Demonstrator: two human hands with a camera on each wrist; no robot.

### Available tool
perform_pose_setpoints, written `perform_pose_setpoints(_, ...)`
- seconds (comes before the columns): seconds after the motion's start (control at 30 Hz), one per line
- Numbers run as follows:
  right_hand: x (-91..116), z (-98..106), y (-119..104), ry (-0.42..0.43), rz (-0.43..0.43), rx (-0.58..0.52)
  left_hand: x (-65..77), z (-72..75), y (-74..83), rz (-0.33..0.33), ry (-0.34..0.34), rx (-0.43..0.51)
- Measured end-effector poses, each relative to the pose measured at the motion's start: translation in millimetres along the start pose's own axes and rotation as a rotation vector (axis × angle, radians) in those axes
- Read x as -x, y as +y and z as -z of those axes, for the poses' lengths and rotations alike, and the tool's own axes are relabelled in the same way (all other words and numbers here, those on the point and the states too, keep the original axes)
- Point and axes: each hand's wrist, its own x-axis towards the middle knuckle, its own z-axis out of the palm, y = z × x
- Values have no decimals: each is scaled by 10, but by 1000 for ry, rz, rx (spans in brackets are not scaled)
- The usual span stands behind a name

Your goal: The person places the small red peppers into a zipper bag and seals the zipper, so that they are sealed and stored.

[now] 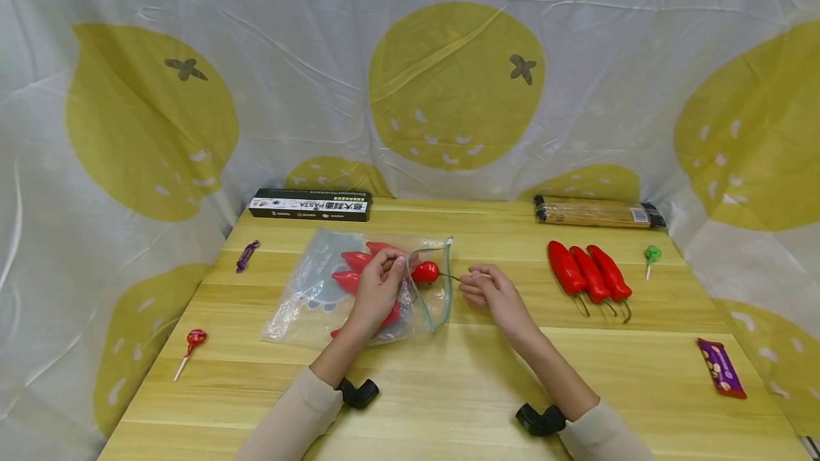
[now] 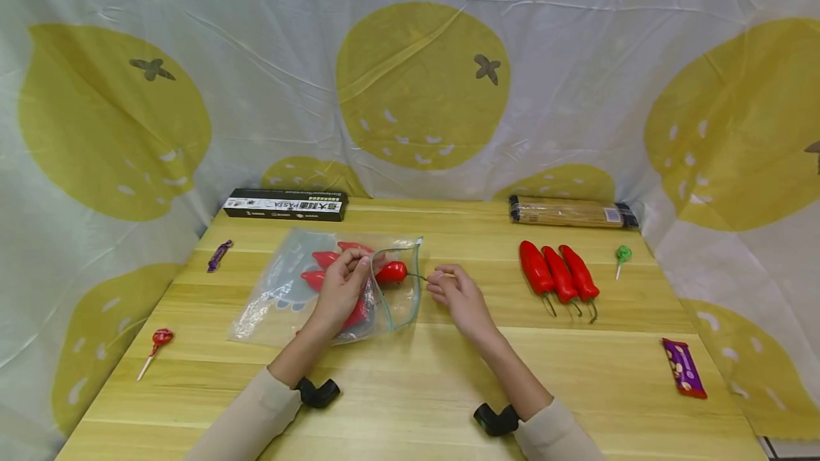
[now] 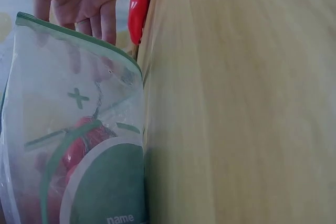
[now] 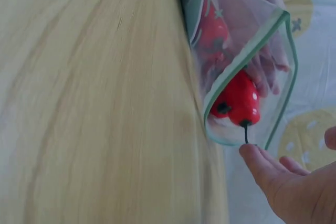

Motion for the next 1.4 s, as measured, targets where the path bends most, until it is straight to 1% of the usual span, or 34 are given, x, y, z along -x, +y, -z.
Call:
perform_pose_setpoints(0.1,7,-40,-7,-38,26,-55,-3,3,4,16,-12,25)
perform_pose_setpoints(0.2,1,-105,-17,-85,86,-106,3,0,35,19,-28,44)
perform_pose_setpoints(0.3,-29,-196,-26,-150,156,-146,18,-14,78,0,-43,45)
perform_pose_setpoints(0.43,-95,-340,-34,-235,207,-161,36,-40,89,-23,-38,41)
perform_pose_setpoints(0.53,-135,-424,-33,-260,216,-151,46,-46,82,-34,-24,38)
perform_pose_setpoints(0.63,-147,-446,-32,-249,221,-138,51,-41,72,-46,-18,43)
perform_pose_setpoints(0.77,-122,-348,-32,-191,243,-75,49,-31,60,-47,-1,46)
perform_pose_setpoints(0.87,-73,-185,-34,-97,259,3,39,-28,55,-53,-12,70)
perform_pose_setpoints(0.93,-37,-36,-27,-32,263,69,33,-32,53,-58,-26,95)
perform_pose_setpoints(1.03,32,224,1,71,247,207,28,-41,51,-63,-32,107)
perform_pose_setpoints(1.23,166,721,56,288,232,485,17,-24,31,-49,-6,48)
perform_pose_setpoints(1.3,203,856,63,358,224,547,6,-15,17,-36,5,39)
perform_pose_setpoints(1.4,250,1027,71,442,196,593,-7,-4,9,-20,6,44)
